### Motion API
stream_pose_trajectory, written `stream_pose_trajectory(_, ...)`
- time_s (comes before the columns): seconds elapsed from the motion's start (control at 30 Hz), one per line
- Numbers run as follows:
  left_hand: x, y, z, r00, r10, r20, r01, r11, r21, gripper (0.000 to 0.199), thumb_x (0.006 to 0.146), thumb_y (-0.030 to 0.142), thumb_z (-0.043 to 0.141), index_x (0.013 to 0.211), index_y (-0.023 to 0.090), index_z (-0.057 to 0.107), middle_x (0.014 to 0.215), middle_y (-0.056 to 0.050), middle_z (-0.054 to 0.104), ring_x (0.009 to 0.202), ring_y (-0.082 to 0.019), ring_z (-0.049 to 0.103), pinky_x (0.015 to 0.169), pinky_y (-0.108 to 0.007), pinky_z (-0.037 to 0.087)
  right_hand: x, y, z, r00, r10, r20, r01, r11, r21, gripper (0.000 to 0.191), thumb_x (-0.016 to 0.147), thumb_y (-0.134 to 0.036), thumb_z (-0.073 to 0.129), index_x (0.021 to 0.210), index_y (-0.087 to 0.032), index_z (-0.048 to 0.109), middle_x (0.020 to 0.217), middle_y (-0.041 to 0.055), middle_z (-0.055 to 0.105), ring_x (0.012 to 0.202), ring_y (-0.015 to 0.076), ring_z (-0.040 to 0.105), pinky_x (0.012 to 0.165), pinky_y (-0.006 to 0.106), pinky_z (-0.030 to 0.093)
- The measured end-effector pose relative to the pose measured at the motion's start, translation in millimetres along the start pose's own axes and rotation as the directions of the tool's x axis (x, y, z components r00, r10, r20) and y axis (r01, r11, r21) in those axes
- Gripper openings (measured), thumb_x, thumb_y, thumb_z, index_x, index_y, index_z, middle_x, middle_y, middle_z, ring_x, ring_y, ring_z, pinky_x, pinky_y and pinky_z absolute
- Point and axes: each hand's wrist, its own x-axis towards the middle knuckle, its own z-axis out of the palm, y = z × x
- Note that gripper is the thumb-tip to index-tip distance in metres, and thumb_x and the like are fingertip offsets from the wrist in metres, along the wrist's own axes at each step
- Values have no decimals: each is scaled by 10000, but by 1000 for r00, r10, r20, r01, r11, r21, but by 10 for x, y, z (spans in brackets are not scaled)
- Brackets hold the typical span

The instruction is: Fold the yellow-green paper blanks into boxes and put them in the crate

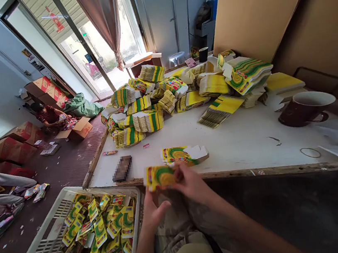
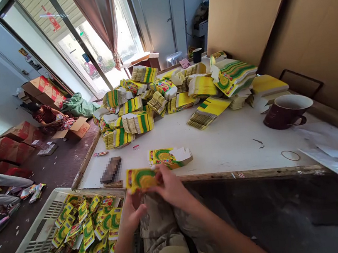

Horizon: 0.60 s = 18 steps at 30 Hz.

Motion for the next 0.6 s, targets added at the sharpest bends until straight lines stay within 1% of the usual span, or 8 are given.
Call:
stream_pose_trajectory(0.07, 93, 90, 213, 989, 17, -144, -56, 959, -276, 531, 754, 557, 749, 1162, 235, 639, 1089, -100, 687, 1080, -258, 655, 987, -415, 516, -159, -128, 176, 991, 20, 130, -43, 983, 177, 457, 776, -288, 743, 1146, -223, 483, 823, -26, 566, 735, 162, 564, 691, 289, 467)
stream_pose_trajectory(0.13, 197, 199, 330, 952, 25, -306, -168, 877, -449, 404, 798, 598, 681, 949, 224, 655, 859, -38, 644, 846, -186, 647, 848, -336, 552, -268, -231, 320, 981, 23, 195, -82, 950, 301, 483, 768, -253, 731, 1179, -224, 478, 856, -24, 573, 783, 157, 570, 728, 284, 471)
stream_pose_trajectory(0.2, 283, 279, 361, 896, 37, -443, -273, 832, -483, 426, 763, 616, 707, 789, 204, 603, 701, 13, 532, 659, -128, 546, 698, -259, 527, -318, -298, 416, 973, 15, 230, -96, 933, 347, 531, 744, -218, 739, 1213, -225, 489, 936, -5, 603, 865, 162, 580, 791, 290, 474)
stream_pose_trajectory(0.27, 315, 292, 335, 860, 12, -510, -276, 852, -445, 458, 735, 628, 734, 761, 199, 574, 668, 32, 475, 611, -108, 482, 637, -224, 489, -324, -324, 463, 968, 29, 249, -112, 939, 326, 561, 715, -184, 753, 1220, -224, 514, 984, 5, 629, 889, 165, 581, 804, 287, 471)
stream_pose_trajectory(0.33, 280, 237, 287, 864, -28, -502, -196, 901, -388, 492, 732, 674, 714, 833, 207, 598, 723, 19, 518, 662, -120, 522, 662, -229, 492, -300, -314, 461, 972, 71, 225, -134, 951, 278, 510, 718, -176, 740, 1188, -215, 548, 954, 2, 644, 839, 161, 579, 757, 275, 468)
stream_pose_trajectory(0.47, 122, 64, 195, 923, -33, -382, -64, 969, -239, 564, 689, 654, 762, 1019, 211, 646, 998, -52, 662, 918, -190, 636, 830, -294, 518, -229, -239, 329, 993, 76, 90, -98, 956, 277, 276, 814, -265, 664, 1076, -194, 616, 971, 28, 673, 866, 176, 599, 783, 289, 473)
stream_pose_trajectory(0.53, 70, 5, 149, 932, -40, -360, -24, 985, -170, 459, 699, 534, 808, 977, 194, 675, 979, -48, 697, 893, -183, 647, 825, -284, 516, -214, -208, 243, 993, 73, 95, -98, 948, 304, 200, 835, -329, 665, 974, -186, 652, 911, 23, 676, 841, 174, 596, 765, 285, 474)
stream_pose_trajectory(0.6, 51, -27, 94, 925, -51, -376, 8, 993, -114, 328, 734, 452, 801, 867, 173, 693, 849, -23, 709, 779, -151, 634, 766, -255, 511, -221, -198, 180, 984, 88, 157, -137, 930, 340, 225, 832, -398, 687, 877, -178, 671, 789, 3, 649, 744, 156, 571, 690, 271, 468)
